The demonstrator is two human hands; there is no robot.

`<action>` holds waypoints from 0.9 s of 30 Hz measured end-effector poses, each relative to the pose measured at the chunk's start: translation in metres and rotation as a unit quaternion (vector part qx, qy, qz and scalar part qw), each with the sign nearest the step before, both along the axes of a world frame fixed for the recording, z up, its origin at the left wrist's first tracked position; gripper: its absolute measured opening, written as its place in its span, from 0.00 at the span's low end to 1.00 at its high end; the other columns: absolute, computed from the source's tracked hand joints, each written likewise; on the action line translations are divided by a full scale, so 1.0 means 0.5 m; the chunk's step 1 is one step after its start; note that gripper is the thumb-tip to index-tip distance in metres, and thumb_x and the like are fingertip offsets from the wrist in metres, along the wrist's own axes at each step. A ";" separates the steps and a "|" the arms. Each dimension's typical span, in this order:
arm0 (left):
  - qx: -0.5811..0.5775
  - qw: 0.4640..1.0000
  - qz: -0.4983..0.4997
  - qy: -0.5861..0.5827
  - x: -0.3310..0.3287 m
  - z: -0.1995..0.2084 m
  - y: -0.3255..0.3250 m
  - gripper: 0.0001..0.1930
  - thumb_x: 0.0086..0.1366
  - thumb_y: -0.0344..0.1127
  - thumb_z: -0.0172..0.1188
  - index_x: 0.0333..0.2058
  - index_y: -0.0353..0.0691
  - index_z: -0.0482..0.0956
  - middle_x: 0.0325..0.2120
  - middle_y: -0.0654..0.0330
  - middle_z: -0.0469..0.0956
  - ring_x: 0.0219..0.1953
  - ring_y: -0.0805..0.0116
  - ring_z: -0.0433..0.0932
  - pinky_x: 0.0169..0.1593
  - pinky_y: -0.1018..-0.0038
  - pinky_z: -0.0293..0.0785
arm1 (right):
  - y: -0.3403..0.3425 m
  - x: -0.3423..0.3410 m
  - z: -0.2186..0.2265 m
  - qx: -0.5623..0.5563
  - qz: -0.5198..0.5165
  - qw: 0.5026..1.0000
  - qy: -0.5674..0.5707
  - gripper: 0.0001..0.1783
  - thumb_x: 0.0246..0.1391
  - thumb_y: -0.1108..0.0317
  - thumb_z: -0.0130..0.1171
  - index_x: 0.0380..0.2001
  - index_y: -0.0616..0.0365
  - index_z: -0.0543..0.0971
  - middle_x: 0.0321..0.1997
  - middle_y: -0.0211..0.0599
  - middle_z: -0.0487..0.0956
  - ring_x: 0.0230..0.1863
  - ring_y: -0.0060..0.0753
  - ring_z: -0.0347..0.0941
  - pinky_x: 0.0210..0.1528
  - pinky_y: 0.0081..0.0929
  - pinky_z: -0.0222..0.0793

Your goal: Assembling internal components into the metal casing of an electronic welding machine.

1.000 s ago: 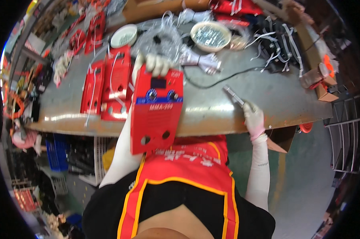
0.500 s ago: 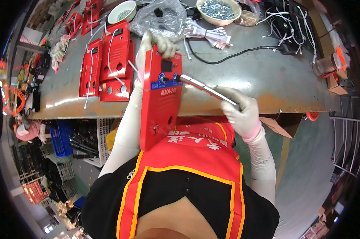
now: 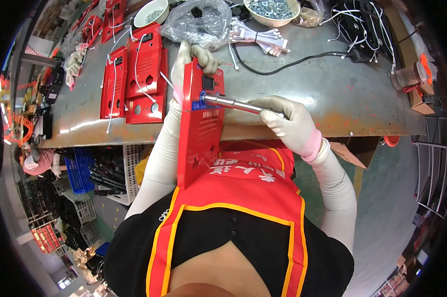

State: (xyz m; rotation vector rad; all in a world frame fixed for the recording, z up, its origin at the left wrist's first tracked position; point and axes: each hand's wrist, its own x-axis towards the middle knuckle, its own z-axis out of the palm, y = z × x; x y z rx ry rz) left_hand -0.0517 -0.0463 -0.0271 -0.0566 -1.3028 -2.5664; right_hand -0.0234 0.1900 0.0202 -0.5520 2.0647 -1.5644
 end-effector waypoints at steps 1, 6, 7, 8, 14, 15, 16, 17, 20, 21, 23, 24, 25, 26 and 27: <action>0.004 1.000 -0.005 -0.017 0.002 0.011 0.008 0.29 0.74 0.52 0.35 0.18 0.40 0.63 0.14 0.63 0.62 0.16 0.72 0.57 0.27 0.72 0.59 | 0.007 -0.006 0.021 0.006 0.016 0.999 -0.048 0.18 0.57 0.67 0.49 0.47 0.64 0.79 0.22 0.18 0.70 0.20 0.09 0.58 0.22 0.12 0.54; -0.112 0.993 0.031 -0.035 0.028 0.005 0.021 0.32 0.74 0.54 0.30 0.15 0.42 0.65 0.11 0.67 0.62 0.16 0.76 0.57 0.24 0.76 0.57 | 0.031 -0.035 0.040 -0.029 0.050 0.972 -0.227 0.15 0.63 0.58 0.51 0.42 0.60 0.76 0.17 0.14 0.61 0.14 0.09 0.55 0.14 0.15 0.48; -0.206 0.976 0.047 -0.056 0.040 0.012 0.024 0.32 0.74 0.55 0.29 0.16 0.41 0.67 0.11 0.67 0.62 0.16 0.76 0.57 0.24 0.76 0.56 | 0.046 -0.044 0.024 -0.063 0.083 0.959 -0.262 0.17 0.63 0.56 0.52 0.43 0.59 0.76 0.17 0.14 0.59 0.15 0.09 0.53 0.15 0.14 0.47; -0.245 0.965 0.026 -0.087 0.051 0.029 0.030 0.33 0.74 0.56 0.29 0.19 0.40 0.72 0.14 0.66 0.66 0.19 0.77 0.60 0.27 0.77 0.57 | 0.056 -0.042 0.015 -0.085 0.080 0.941 -0.318 0.18 0.63 0.55 0.53 0.45 0.59 0.74 0.17 0.14 0.56 0.15 0.09 0.50 0.16 0.14 0.44; -0.180 0.981 -0.061 -0.035 0.105 -0.008 0.036 0.33 0.74 0.57 0.31 0.22 0.35 0.71 0.17 0.63 0.66 0.22 0.74 0.61 0.33 0.74 0.60 | 0.059 0.028 0.007 -0.092 0.066 0.909 -0.402 0.16 0.64 0.56 0.52 0.26 0.49 0.63 0.18 0.17 0.54 0.16 0.13 0.47 0.17 0.18 0.43; -0.157 0.986 -0.039 -0.052 0.104 0.000 0.038 0.33 0.74 0.56 0.31 0.21 0.36 0.70 0.16 0.63 0.65 0.21 0.74 0.60 0.31 0.74 0.59 | 0.053 0.037 0.012 -0.091 0.051 0.913 -0.396 0.15 0.64 0.57 0.51 0.25 0.48 0.65 0.18 0.17 0.53 0.16 0.14 0.45 0.18 0.19 0.41; -0.132 0.989 -0.014 -0.071 0.107 0.007 0.038 0.32 0.74 0.55 0.32 0.20 0.37 0.69 0.15 0.64 0.64 0.20 0.74 0.59 0.29 0.75 0.58 | 0.046 0.034 0.017 -0.051 0.042 0.927 -0.370 0.12 0.64 0.60 0.51 0.28 0.53 0.69 0.19 0.19 0.59 0.17 0.16 0.51 0.20 0.19 0.49; -0.133 0.989 -0.013 -0.069 0.110 0.006 0.037 0.32 0.74 0.55 0.32 0.20 0.37 0.69 0.15 0.64 0.64 0.20 0.74 0.59 0.29 0.75 0.58 | 0.042 0.032 0.020 -0.012 0.032 0.938 -0.344 0.11 0.64 0.62 0.50 0.31 0.57 0.73 0.20 0.22 0.65 0.18 0.17 0.58 0.21 0.20 0.57; -0.110 0.992 0.001 -0.065 0.115 -0.008 0.034 0.31 0.74 0.54 0.33 0.19 0.37 0.68 0.15 0.64 0.63 0.20 0.74 0.58 0.26 0.75 0.55 | 0.035 0.038 0.015 0.063 0.088 0.994 -0.001 0.14 0.62 0.66 0.50 0.44 0.63 0.78 0.30 0.32 0.78 0.29 0.26 0.72 0.35 0.24 0.71; -0.082 0.995 -0.004 -0.065 0.114 -0.021 0.031 0.31 0.74 0.54 0.33 0.19 0.37 0.67 0.15 0.64 0.62 0.19 0.74 0.58 0.26 0.75 0.55 | 0.033 0.039 0.026 0.064 0.089 0.994 0.001 0.14 0.62 0.66 0.50 0.44 0.63 0.78 0.30 0.32 0.78 0.29 0.26 0.72 0.35 0.24 0.71; -0.051 0.996 -0.012 -0.066 0.112 -0.030 0.031 0.31 0.74 0.55 0.34 0.18 0.38 0.66 0.15 0.64 0.62 0.19 0.74 0.57 0.26 0.75 0.55 | 0.032 0.044 0.050 0.090 0.141 0.984 0.057 0.18 0.60 0.67 0.51 0.52 0.61 0.75 0.40 0.40 0.82 0.39 0.27 0.76 0.48 0.24 0.70; -0.021 0.998 -0.017 -0.062 0.112 -0.029 0.033 0.31 0.74 0.55 0.34 0.18 0.38 0.66 0.14 0.64 0.62 0.19 0.74 0.57 0.26 0.75 0.55 | 0.033 0.042 0.041 0.116 0.160 0.976 0.095 0.17 0.59 0.67 0.52 0.51 0.59 0.76 0.39 0.44 0.81 0.37 0.32 0.78 0.45 0.27 0.72; 0.009 0.998 -0.022 -0.061 0.115 -0.030 0.035 0.31 0.74 0.56 0.35 0.18 0.38 0.65 0.14 0.64 0.62 0.19 0.73 0.56 0.26 0.74 0.55 | 0.034 0.043 0.036 0.117 0.161 0.976 0.091 0.17 0.59 0.67 0.52 0.51 0.59 0.76 0.39 0.44 0.81 0.37 0.32 0.78 0.45 0.27 0.72; 0.011 0.998 -0.022 -0.065 0.113 -0.031 0.035 0.31 0.74 0.56 0.35 0.18 0.38 0.65 0.14 0.64 0.62 0.19 0.73 0.56 0.26 0.74 0.55 | 0.035 0.044 0.032 0.113 0.164 0.970 0.141 0.17 0.60 0.65 0.53 0.51 0.57 0.76 0.35 0.46 0.81 0.34 0.35 0.78 0.41 0.29 0.73; 0.002 0.998 -0.033 -0.053 0.108 -0.030 0.034 0.31 0.74 0.56 0.35 0.18 0.38 0.65 0.14 0.64 0.61 0.19 0.73 0.56 0.26 0.74 0.55 | 0.035 0.043 0.028 0.108 0.168 0.961 0.189 0.17 0.60 0.64 0.54 0.51 0.56 0.76 0.32 0.48 0.80 0.31 0.38 0.79 0.37 0.30 0.74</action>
